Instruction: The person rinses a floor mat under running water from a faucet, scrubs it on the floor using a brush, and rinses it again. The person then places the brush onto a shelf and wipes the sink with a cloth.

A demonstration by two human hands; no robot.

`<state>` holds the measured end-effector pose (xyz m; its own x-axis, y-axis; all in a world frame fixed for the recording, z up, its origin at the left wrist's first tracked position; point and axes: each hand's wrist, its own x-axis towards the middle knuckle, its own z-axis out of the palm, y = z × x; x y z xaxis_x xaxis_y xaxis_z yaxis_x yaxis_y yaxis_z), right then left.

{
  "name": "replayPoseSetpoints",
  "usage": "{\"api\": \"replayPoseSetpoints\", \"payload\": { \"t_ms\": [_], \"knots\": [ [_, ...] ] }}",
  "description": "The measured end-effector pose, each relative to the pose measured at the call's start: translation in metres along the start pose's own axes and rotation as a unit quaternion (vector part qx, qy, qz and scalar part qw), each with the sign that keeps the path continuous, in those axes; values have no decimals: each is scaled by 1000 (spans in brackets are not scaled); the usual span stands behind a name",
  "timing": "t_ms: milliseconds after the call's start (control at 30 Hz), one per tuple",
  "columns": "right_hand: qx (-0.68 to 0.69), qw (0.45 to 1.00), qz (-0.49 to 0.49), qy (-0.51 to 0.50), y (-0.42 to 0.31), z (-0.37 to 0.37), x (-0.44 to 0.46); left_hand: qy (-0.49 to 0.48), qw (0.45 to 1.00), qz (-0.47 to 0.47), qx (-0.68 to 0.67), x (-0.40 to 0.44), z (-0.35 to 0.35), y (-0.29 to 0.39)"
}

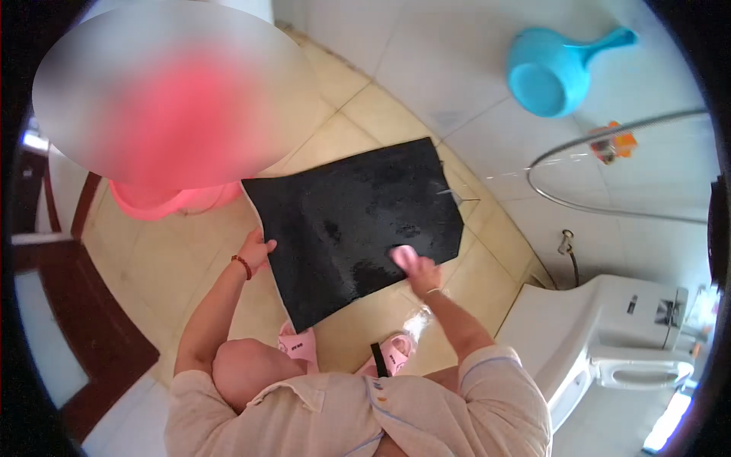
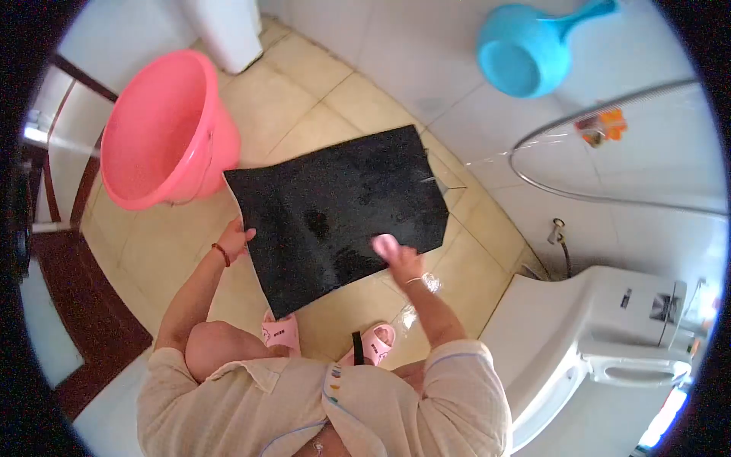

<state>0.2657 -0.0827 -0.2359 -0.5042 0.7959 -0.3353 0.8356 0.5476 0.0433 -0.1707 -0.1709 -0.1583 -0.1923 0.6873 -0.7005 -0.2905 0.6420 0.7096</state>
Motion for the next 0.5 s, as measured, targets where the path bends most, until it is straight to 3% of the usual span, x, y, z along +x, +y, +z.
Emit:
{"api": "replayPoseSetpoints", "payload": {
  "t_ms": [33,100,133,200,267,300,333,367,433,467,500],
  "knots": [
    [-71,997,26,31,28,-8,-11,-48,997,36,48,0,6,4],
    [-13,986,82,-145,60,-24,-28,-106,983,100,114,-7,29,46],
    [35,969,106,-219,69,-28,-38,-152,964,89,200,-24,53,78],
    [42,941,114,-316,72,-62,-60,-204,926,100,301,-38,99,127],
    [12,954,121,-273,75,-129,-57,-235,791,234,515,-48,137,168],
    [120,958,150,-215,91,-144,-35,-229,749,287,551,-61,160,195],
    [224,950,197,-92,105,-155,-15,-229,736,301,561,-72,182,220],
    [324,921,212,38,118,-167,6,-248,783,232,521,-83,204,244],
    [609,765,202,59,135,-244,47,-266,846,140,440,-95,243,281],
    [755,612,171,161,127,-286,53,-266,837,155,452,-98,260,290],
    [785,567,178,172,130,-316,70,-263,842,165,442,-100,277,299]
  ]
}}
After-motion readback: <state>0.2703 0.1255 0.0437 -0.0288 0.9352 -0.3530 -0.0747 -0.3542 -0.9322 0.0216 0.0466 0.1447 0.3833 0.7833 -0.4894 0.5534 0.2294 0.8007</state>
